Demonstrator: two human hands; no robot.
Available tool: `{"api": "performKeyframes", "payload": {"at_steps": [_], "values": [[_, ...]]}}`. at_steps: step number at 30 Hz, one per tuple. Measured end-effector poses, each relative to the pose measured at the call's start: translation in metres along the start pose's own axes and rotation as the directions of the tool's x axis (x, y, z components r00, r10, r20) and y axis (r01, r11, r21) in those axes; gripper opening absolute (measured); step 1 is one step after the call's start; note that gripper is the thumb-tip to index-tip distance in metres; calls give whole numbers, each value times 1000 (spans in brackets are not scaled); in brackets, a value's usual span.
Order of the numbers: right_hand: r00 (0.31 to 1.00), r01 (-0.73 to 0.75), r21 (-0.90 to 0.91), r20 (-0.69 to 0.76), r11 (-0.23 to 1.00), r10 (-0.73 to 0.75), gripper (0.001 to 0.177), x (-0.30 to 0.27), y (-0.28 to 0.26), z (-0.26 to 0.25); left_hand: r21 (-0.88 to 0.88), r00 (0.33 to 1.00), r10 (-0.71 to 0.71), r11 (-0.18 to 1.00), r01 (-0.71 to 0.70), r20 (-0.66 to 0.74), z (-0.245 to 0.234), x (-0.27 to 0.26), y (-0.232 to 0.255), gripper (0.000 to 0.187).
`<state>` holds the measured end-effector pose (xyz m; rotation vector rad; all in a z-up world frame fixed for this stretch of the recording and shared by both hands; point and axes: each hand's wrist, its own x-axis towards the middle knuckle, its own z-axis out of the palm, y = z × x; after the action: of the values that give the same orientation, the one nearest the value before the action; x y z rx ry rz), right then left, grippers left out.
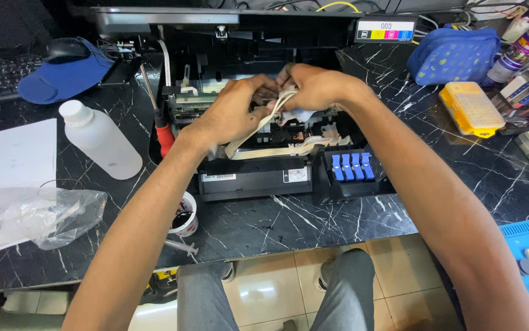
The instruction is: The person is repairing a printer by cleaning and adjusting internal components. They use a tissue to wipe parts and manipulate wires and connectors inside the open printer chassis.
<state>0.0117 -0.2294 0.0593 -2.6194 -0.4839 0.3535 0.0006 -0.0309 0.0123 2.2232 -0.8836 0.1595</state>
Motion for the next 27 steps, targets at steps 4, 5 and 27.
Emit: {"api": "performKeyframes", "payload": {"at_steps": [4, 5, 27], "values": [[998, 65, 47, -18, 997, -65, 61, -12, -5, -3, -50, 999, 50, 997, -50, -13, 6, 8, 0, 38], [996, 89, 39, -17, 995, -88, 64, -12, -4, -4, -92, 998, 63, 994, -65, -20, 8, 11, -5, 37], [997, -15, 87, 72, 996, 9, 58, -9, 1, -10, -320, 975, -208, 921, 222, 77, 10, 20, 5, 18]]}}
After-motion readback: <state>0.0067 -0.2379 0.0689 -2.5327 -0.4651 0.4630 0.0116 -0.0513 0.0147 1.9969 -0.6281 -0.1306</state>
